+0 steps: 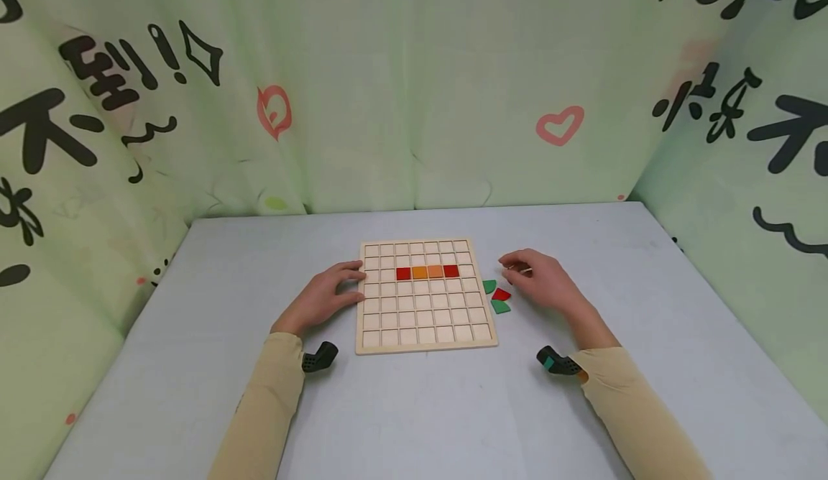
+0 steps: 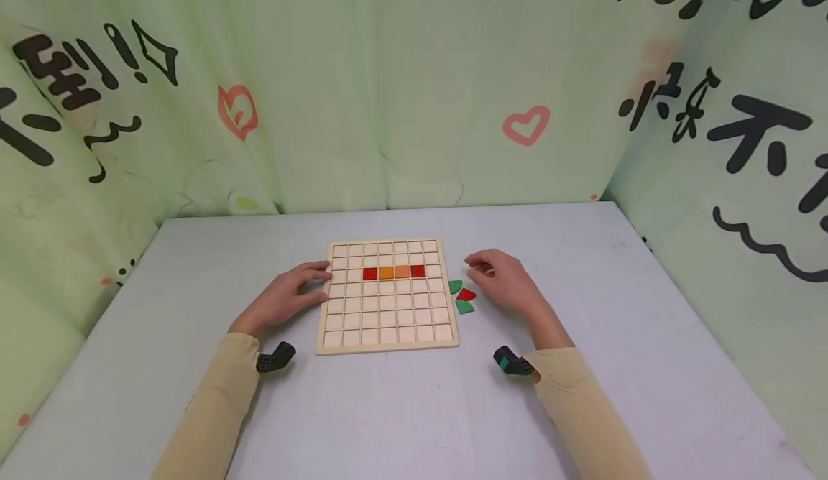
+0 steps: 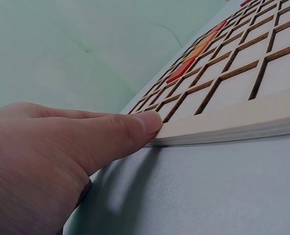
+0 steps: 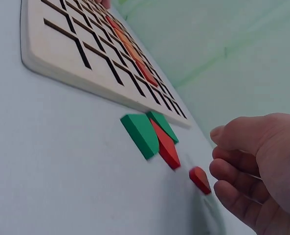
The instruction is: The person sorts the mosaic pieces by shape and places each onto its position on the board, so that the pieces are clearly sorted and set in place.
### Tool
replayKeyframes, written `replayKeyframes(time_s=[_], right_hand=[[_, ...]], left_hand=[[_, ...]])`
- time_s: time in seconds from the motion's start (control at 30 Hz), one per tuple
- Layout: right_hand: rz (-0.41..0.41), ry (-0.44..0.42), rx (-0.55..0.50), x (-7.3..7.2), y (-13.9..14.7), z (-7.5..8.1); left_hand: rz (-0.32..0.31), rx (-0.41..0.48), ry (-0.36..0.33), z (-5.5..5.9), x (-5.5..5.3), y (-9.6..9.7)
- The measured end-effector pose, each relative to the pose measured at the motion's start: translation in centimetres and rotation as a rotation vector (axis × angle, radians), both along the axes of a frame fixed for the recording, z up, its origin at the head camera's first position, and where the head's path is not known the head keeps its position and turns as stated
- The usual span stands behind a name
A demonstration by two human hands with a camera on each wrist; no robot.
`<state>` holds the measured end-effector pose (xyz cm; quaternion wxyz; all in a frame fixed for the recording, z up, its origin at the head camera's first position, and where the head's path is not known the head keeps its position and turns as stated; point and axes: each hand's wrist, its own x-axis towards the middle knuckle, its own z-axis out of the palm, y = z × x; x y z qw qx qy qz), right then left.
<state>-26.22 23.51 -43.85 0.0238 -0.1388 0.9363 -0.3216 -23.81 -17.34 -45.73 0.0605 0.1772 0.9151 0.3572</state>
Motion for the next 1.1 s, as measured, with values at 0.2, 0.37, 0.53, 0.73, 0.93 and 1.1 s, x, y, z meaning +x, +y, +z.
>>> replayKeyframes(time_s=[0.2, 0.37, 0.53, 0.73, 0.93, 1.1], right_hand=[[-0.029, 0.005, 0.036, 1.0, 2.9, 0.0], [-0.018, 0.012, 0.054, 1.8, 4.2, 0.0], [-0.001, -0.005, 0.084, 2.6, 4.5, 0.1], [0.05, -0.009, 0.074, 3.7, 3.9, 0.3], [0.132, -0.025, 0.061, 4.5, 2.5, 0.6], [0.189, -0.019, 0.06, 4.9, 1.5, 0.6]], left_hand=[[0.002, 0.009, -0.01, -0.1, 0.0, -0.1], [-0.001, 0.016, -0.014, -0.1, 0.0, -0.1], [-0.008, 0.017, -0.01, -0.2, 0.1, 0.0], [-0.006, 0.016, -0.009, -0.3, 0.1, -0.1], [0.002, 0.011, -0.025, -0.1, 0.1, -0.1], [0.005, 0.011, -0.039, -0.2, 0.0, -0.1]])
